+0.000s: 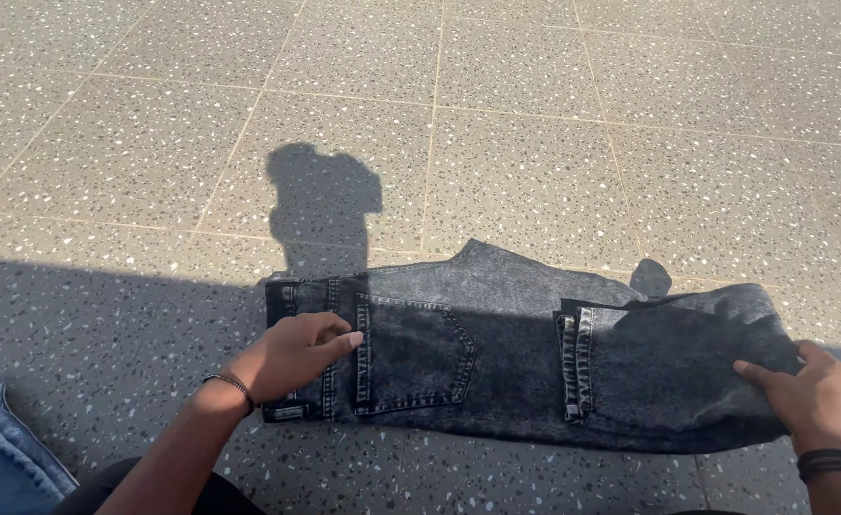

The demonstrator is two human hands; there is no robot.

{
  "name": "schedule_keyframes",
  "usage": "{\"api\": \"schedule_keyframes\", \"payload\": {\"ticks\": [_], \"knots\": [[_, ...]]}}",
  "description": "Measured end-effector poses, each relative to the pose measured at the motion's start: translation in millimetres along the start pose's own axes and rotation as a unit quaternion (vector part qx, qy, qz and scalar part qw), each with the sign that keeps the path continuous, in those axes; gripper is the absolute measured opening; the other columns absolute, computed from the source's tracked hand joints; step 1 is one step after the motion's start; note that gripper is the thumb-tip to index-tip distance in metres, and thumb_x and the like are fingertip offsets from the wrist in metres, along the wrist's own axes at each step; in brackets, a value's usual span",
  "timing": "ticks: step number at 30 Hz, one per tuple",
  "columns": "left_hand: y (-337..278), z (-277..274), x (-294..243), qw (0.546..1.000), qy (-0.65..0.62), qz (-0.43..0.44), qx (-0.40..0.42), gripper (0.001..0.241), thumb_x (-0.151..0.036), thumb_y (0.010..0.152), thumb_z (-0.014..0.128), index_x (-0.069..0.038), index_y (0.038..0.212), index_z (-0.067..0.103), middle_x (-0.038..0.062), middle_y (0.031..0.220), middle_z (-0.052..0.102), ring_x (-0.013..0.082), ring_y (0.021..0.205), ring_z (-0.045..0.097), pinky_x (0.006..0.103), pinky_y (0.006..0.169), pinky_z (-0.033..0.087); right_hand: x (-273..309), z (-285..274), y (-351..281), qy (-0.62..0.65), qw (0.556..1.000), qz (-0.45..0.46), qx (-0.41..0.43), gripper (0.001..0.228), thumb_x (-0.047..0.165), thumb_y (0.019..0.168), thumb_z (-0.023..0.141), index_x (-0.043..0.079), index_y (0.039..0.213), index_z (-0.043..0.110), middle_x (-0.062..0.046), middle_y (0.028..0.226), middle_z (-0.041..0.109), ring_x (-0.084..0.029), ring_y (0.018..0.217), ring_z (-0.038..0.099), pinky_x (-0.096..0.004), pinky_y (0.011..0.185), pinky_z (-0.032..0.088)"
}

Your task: The person folds a pair of grey washed denim jeans on a tiled surface.

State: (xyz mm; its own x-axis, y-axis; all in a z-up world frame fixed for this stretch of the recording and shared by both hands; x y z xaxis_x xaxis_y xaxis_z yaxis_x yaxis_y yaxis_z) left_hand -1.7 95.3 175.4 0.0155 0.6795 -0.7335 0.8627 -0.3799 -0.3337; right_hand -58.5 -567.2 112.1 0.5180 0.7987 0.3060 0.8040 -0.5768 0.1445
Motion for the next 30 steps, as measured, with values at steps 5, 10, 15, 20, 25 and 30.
{"api": "schedule_keyframes", "payload": {"ticks": [5,10,15,20,25,30], "knots": [[-7,-36,-1,0.975,0.160,-0.084,-0.128,0.052,-0.054,0.096,0.057,-0.008,0.110,0.076,0.015,0.101,0.079,0.0319,0.101,0.073,0.0470,0.087,0.055,57,-28,-11,0.105,0.994,-0.016,-0.008,0.066,0.030,0.079,0.085,-0.008,0.131,0.067,-0.030,0.088,0.076,-0.040,0.076,0.079,-0.049,0.068,0.064],[-6,-31,-28,0.950,-0.309,-0.024,-0.035,0.067,-0.062,0.091,0.049,-0.005,0.119,0.070,0.009,0.108,0.079,0.0201,0.099,0.076,0.0404,0.081,0.064,353,-149,-174,-0.036,0.983,-0.161,-0.083,0.046,0.025,0.080,0.082,0.001,0.118,0.071,-0.025,0.089,0.075,-0.041,0.080,0.074,-0.048,0.075,0.058],[3,-33,16,0.856,-0.514,-0.056,-0.001,0.088,-0.076,0.091,0.040,0.001,0.127,0.065,0.015,0.110,0.074,0.0227,0.099,0.073,0.0427,0.079,0.062,492,-115,-296,0.135,0.948,-0.284,0.042,0.042,0.040,0.085,0.073,0.009,0.113,0.065,-0.021,0.088,0.074,-0.043,0.077,0.072,-0.051,0.063,0.055],[62,-5,205,0.866,-0.299,-0.320,-0.242,0.092,-0.039,0.080,0.087,0.011,0.146,0.047,0.028,0.144,0.058,0.0400,0.137,0.054,0.0544,0.112,0.044,482,0,-345,0.111,0.888,-0.331,0.298,0.060,0.049,0.088,0.069,0.005,0.129,0.061,-0.013,0.130,0.062,-0.030,0.127,0.054,-0.044,0.103,0.044],[68,0,225,0.840,-0.329,-0.346,-0.258,0.086,-0.025,0.075,0.089,0.006,0.146,0.053,0.024,0.153,0.054,0.0385,0.145,0.048,0.0540,0.117,0.040,425,37,-306,0.077,0.923,-0.361,0.107,0.069,0.048,0.086,0.070,-0.001,0.131,0.055,-0.024,0.143,0.048,-0.040,0.141,0.038,-0.049,0.112,0.034],[66,-4,213,0.819,-0.432,-0.303,-0.227,0.076,-0.021,0.079,0.086,-0.006,0.146,0.053,0.017,0.159,0.045,0.0348,0.150,0.034,0.0608,0.119,0.029,380,70,-274,0.031,0.941,-0.335,0.046,0.097,0.064,0.083,0.063,-0.004,0.149,0.040,-0.031,0.154,0.031,-0.045,0.147,0.022,-0.052,0.116,0.021]]}}
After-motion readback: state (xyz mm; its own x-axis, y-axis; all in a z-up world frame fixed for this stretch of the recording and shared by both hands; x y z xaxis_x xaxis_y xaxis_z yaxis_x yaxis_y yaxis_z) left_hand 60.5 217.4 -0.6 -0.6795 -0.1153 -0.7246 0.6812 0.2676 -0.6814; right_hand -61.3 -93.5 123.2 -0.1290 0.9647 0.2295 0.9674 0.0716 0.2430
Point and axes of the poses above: each hand's wrist, its own y-axis towards the middle knuckle, its own z-axis out of the palm, x = y × z, the point moved 7 cm from there along y, towards the middle knuckle
